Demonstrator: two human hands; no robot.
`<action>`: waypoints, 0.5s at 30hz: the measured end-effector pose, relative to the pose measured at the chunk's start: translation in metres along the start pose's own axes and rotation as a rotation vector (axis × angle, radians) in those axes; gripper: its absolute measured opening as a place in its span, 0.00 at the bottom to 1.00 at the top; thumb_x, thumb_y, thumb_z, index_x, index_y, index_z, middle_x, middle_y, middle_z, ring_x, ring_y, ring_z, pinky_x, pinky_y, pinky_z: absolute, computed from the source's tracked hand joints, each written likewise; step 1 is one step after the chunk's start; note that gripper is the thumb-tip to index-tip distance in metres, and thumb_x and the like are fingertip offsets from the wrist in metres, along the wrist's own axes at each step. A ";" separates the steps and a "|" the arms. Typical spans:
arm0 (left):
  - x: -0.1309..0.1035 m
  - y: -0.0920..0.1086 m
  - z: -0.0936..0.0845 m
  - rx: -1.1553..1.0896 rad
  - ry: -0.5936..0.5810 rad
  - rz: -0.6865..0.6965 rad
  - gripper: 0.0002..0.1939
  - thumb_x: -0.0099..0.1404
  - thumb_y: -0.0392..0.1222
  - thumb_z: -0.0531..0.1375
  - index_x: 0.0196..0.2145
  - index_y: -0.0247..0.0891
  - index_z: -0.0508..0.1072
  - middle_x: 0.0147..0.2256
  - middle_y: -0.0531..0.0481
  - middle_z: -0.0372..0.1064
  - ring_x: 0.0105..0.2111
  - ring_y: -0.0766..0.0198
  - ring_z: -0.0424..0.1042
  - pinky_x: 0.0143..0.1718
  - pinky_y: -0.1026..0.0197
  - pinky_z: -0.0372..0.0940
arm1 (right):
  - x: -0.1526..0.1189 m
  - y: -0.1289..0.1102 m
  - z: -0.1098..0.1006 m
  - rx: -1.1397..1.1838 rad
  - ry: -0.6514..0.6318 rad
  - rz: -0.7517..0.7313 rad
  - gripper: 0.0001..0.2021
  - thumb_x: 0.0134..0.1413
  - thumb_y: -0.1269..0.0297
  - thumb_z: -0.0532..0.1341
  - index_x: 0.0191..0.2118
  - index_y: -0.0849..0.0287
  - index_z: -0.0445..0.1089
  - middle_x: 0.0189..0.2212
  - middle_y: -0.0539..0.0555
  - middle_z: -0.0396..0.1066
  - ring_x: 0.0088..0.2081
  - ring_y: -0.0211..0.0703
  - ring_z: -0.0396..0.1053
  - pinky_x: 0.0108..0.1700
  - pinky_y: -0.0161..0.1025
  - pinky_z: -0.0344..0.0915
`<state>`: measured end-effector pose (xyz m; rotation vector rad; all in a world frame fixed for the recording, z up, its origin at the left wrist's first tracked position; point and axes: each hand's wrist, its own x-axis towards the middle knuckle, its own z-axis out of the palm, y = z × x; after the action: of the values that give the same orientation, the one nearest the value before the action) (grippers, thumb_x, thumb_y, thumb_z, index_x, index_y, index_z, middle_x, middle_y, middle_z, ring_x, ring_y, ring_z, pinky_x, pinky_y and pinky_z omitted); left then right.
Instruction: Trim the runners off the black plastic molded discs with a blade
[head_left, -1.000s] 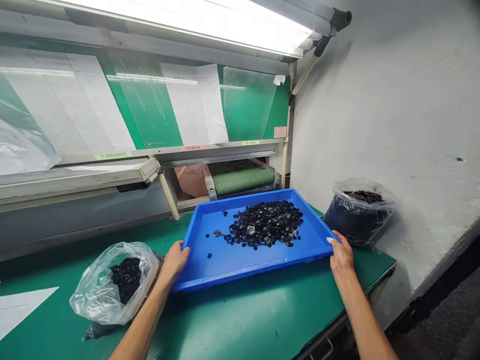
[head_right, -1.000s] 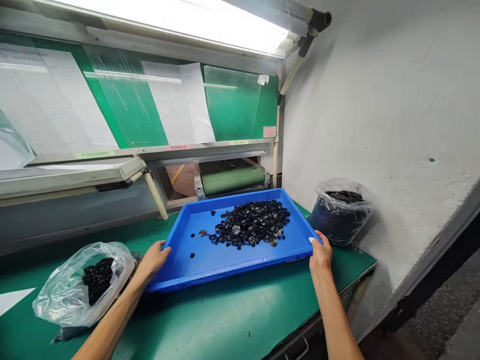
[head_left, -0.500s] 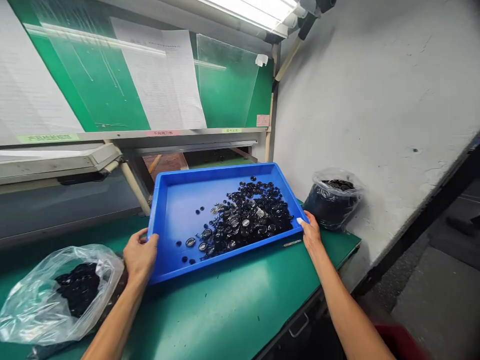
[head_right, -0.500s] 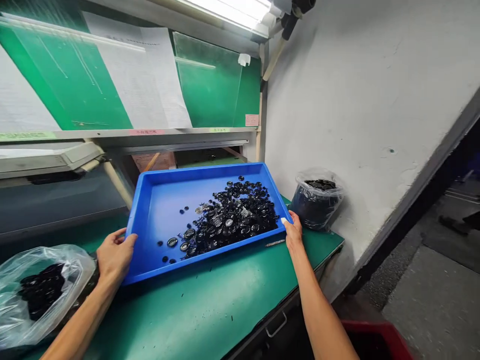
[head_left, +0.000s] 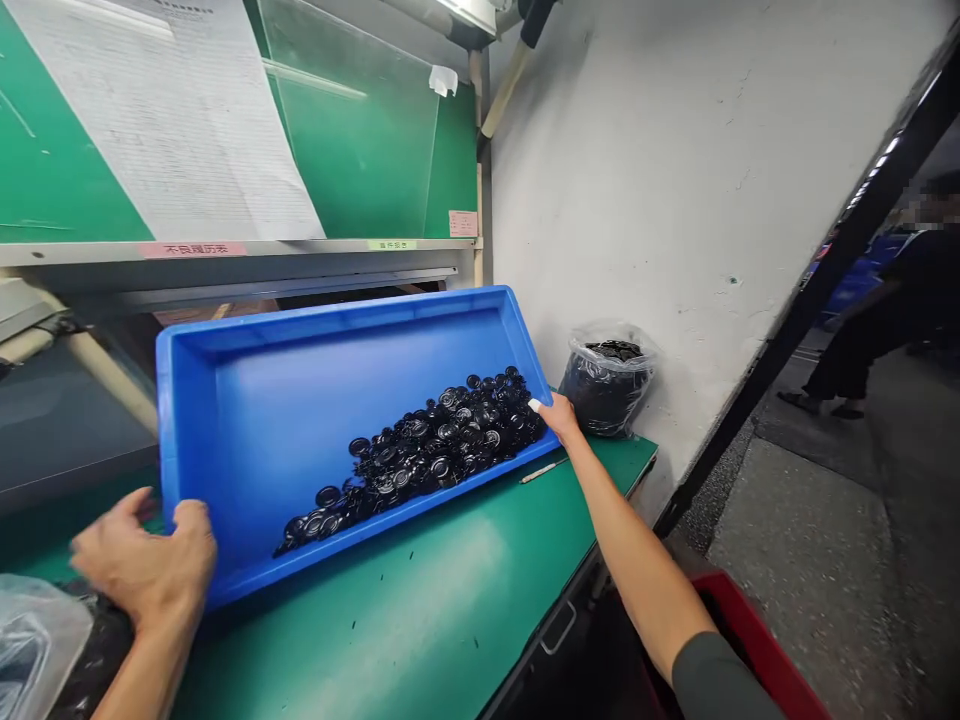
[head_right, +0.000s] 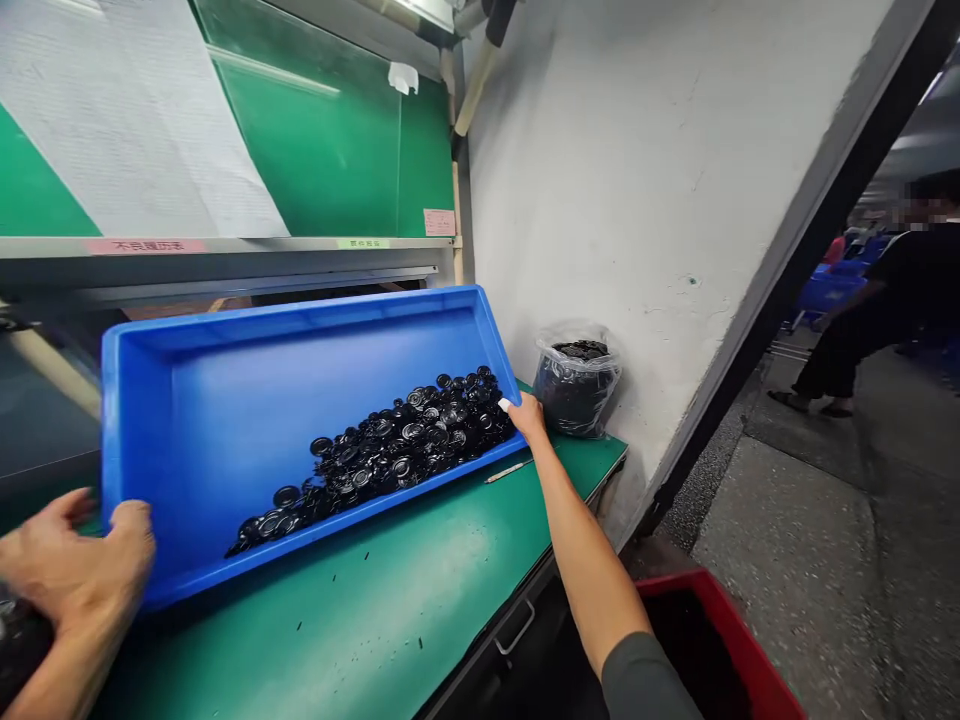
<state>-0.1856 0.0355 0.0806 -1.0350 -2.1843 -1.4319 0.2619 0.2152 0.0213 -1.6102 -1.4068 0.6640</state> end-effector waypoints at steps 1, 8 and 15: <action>-0.011 0.008 -0.004 -0.047 0.050 0.097 0.27 0.60 0.45 0.54 0.57 0.44 0.66 0.54 0.45 0.66 0.59 0.37 0.58 0.60 0.34 0.53 | 0.000 -0.001 0.002 -0.012 0.002 -0.019 0.14 0.62 0.59 0.61 0.49 0.61 0.69 0.48 0.55 0.70 0.46 0.48 0.70 0.46 0.48 0.70; -0.175 0.094 0.031 -0.511 -0.712 1.119 0.14 0.64 0.45 0.57 0.46 0.58 0.73 0.50 0.56 0.74 0.48 0.59 0.74 0.48 0.61 0.71 | 0.000 0.004 0.009 -0.058 0.051 -0.158 0.14 0.62 0.58 0.60 0.48 0.62 0.70 0.45 0.54 0.71 0.43 0.46 0.71 0.45 0.46 0.71; -0.239 0.152 0.115 -0.457 -1.148 1.040 0.14 0.67 0.37 0.55 0.49 0.40 0.71 0.58 0.38 0.65 0.60 0.44 0.61 0.58 0.36 0.59 | -0.005 0.017 0.012 -0.050 0.148 -0.255 0.13 0.63 0.58 0.60 0.46 0.62 0.70 0.43 0.54 0.71 0.41 0.43 0.72 0.43 0.45 0.71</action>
<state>0.1002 0.0797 -0.0192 -3.0653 -1.1696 -0.8206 0.2594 0.2140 0.0003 -1.4539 -1.4956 0.3562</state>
